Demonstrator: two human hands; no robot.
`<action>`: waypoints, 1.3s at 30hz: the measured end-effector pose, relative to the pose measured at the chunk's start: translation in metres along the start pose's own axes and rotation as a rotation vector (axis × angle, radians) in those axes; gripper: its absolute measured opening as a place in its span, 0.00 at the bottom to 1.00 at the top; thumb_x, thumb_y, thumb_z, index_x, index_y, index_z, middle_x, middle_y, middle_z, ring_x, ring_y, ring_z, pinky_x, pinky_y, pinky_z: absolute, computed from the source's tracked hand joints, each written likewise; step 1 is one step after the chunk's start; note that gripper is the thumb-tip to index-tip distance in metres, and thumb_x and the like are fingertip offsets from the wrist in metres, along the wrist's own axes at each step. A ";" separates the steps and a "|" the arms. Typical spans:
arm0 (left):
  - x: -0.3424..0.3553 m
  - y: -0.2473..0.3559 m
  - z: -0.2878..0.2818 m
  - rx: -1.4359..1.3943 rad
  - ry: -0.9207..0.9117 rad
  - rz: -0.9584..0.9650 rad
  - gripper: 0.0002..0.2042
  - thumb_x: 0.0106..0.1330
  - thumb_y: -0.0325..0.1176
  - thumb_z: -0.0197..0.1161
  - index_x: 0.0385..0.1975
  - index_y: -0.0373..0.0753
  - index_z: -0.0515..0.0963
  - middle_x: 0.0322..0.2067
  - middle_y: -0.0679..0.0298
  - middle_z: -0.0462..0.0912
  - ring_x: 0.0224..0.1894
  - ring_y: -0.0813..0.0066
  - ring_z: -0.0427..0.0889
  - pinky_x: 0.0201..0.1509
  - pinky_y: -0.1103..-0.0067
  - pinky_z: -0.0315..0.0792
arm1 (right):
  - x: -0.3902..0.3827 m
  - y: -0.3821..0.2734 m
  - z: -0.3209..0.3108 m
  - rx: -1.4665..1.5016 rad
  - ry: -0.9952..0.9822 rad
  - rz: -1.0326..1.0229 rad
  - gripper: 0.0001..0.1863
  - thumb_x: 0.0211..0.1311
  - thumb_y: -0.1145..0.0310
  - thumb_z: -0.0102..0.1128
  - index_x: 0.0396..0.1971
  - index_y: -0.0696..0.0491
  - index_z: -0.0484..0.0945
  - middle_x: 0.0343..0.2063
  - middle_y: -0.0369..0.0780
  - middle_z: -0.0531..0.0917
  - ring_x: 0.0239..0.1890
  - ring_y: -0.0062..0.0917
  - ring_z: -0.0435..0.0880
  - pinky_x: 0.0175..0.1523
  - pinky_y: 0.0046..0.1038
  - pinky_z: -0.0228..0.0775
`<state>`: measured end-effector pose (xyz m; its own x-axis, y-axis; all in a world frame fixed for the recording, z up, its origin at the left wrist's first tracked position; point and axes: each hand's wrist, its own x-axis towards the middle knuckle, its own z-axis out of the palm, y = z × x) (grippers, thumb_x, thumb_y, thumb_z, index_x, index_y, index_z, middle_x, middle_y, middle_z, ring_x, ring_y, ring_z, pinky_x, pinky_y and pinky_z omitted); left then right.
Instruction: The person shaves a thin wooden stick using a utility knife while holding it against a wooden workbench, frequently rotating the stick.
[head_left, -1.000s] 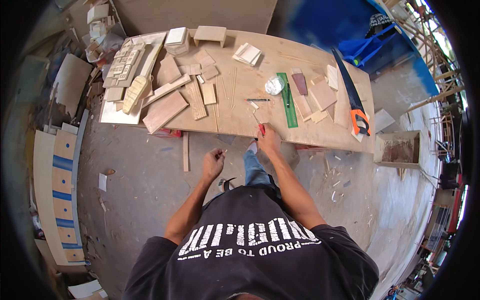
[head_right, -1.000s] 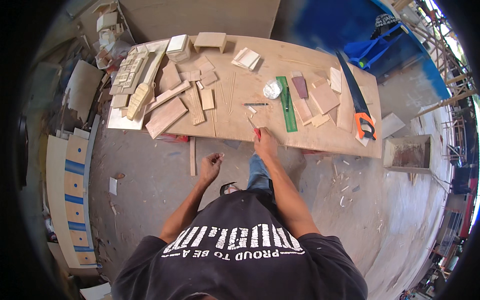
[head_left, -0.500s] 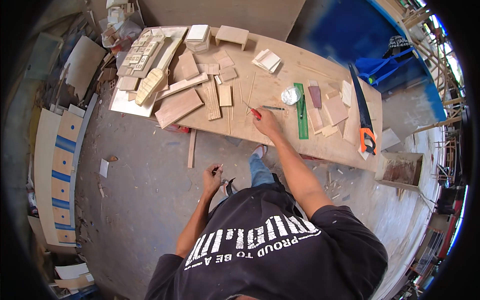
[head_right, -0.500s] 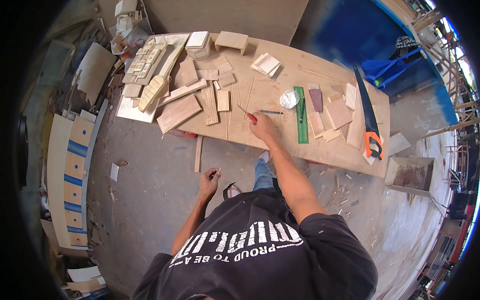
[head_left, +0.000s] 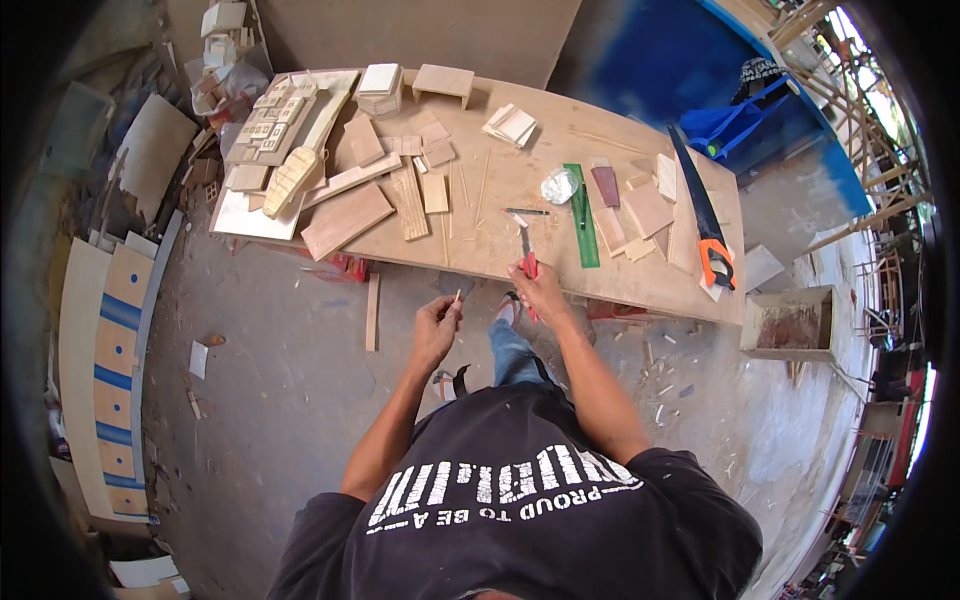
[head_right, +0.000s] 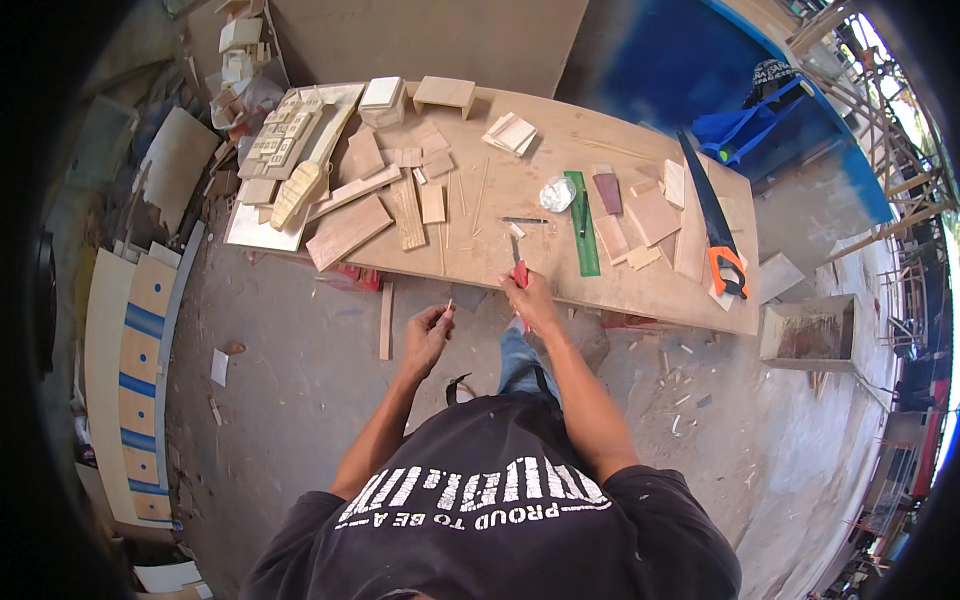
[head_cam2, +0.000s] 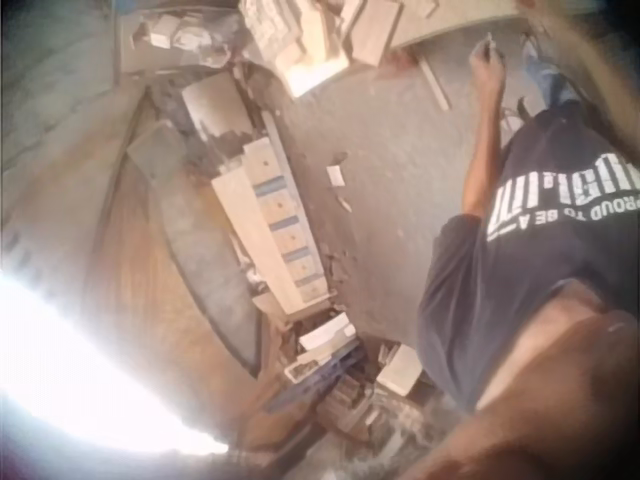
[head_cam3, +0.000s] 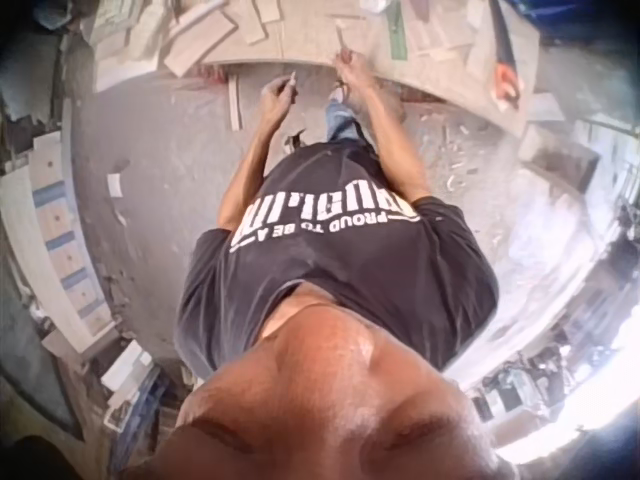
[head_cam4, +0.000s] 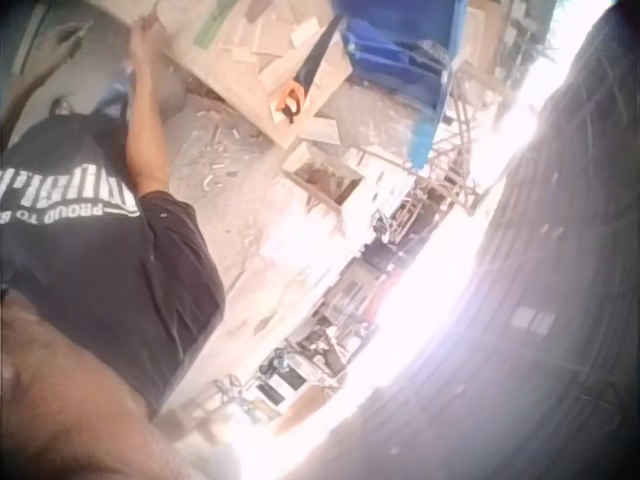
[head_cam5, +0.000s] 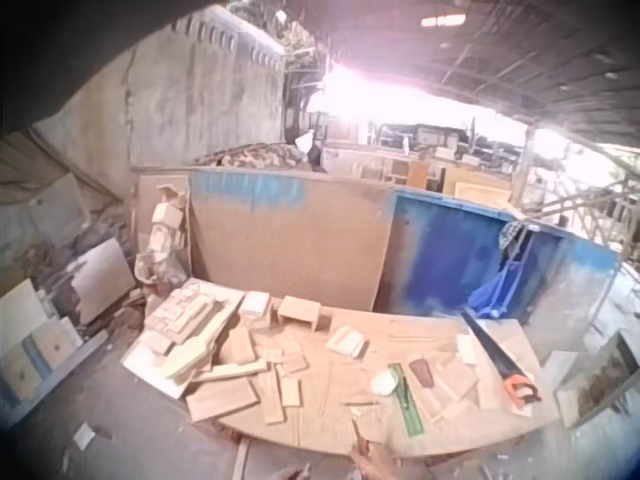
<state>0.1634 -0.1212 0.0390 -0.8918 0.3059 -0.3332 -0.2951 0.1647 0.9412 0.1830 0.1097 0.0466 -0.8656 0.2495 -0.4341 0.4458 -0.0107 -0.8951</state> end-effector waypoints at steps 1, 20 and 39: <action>0.001 0.005 0.006 -0.051 -0.052 -0.029 0.14 0.73 0.36 0.59 0.42 0.29 0.82 0.24 0.70 0.76 0.29 0.85 0.72 0.33 0.82 0.67 | 0.004 0.008 -0.002 0.005 0.011 -0.004 0.16 0.68 0.58 0.61 0.42 0.56 0.79 0.20 0.35 0.77 0.23 0.18 0.75 0.26 0.23 0.68; -0.080 -0.057 0.005 0.025 0.538 -0.247 0.14 0.70 0.39 0.63 0.39 0.30 0.83 0.25 0.69 0.79 0.28 0.81 0.74 0.34 0.80 0.69 | 0.127 -0.017 0.004 -0.842 -0.053 -0.681 0.07 0.60 0.68 0.61 0.35 0.54 0.81 0.38 0.44 0.82 0.41 0.45 0.83 0.45 0.44 0.76; 0.001 0.006 0.031 0.049 0.386 -0.044 0.16 0.73 0.35 0.56 0.50 0.27 0.80 0.31 0.62 0.84 0.34 0.80 0.79 0.37 0.80 0.73 | 0.149 -0.034 -0.004 -0.566 -0.021 -0.587 0.10 0.60 0.65 0.60 0.32 0.57 0.81 0.32 0.50 0.83 0.38 0.48 0.83 0.43 0.45 0.74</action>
<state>0.1711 -0.0907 0.0425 -0.9447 -0.0764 -0.3189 -0.3279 0.2171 0.9194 0.0400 0.1507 0.0132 -0.9956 0.0441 0.0826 -0.0388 0.6082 -0.7928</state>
